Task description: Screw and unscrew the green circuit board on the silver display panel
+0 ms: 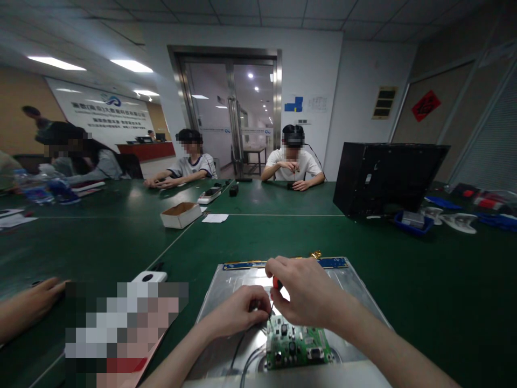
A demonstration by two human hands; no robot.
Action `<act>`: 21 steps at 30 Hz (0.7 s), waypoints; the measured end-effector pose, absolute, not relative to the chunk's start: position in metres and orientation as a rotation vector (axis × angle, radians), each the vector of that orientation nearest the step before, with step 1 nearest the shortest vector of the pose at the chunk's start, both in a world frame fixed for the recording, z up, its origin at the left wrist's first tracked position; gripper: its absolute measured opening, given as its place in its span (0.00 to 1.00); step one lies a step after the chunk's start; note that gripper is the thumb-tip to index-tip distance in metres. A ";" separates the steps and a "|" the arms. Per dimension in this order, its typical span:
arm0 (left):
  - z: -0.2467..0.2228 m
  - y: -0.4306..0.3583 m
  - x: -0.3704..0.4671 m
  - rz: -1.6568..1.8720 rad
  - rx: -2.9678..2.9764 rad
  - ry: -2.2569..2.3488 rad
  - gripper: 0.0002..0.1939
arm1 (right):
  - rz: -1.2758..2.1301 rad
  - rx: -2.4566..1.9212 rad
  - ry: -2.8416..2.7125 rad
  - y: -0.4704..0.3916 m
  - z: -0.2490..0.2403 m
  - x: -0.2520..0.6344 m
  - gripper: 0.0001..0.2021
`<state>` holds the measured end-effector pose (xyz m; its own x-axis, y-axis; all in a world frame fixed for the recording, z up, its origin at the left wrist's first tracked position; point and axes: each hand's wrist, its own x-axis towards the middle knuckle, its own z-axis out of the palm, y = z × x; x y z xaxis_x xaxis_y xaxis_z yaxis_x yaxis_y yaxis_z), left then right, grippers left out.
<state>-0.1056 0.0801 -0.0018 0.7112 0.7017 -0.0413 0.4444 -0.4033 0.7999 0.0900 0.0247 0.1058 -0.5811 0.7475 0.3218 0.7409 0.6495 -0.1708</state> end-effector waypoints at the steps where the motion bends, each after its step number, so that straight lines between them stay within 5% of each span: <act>1: -0.001 0.080 -0.105 0.385 2.064 0.873 0.08 | 0.019 -1.174 -2.507 0.025 0.106 0.090 0.05; 10: 0.006 0.075 -0.104 0.389 2.053 0.894 0.06 | 0.031 -1.130 -2.493 0.028 0.099 0.085 0.01; 15: 0.003 0.077 -0.104 0.380 2.066 0.880 0.04 | 0.181 -1.048 -2.494 0.029 0.097 0.086 0.09; 21: -0.004 0.079 -0.106 0.375 2.059 0.874 0.05 | -0.025 -1.150 -2.492 0.028 0.099 0.085 0.07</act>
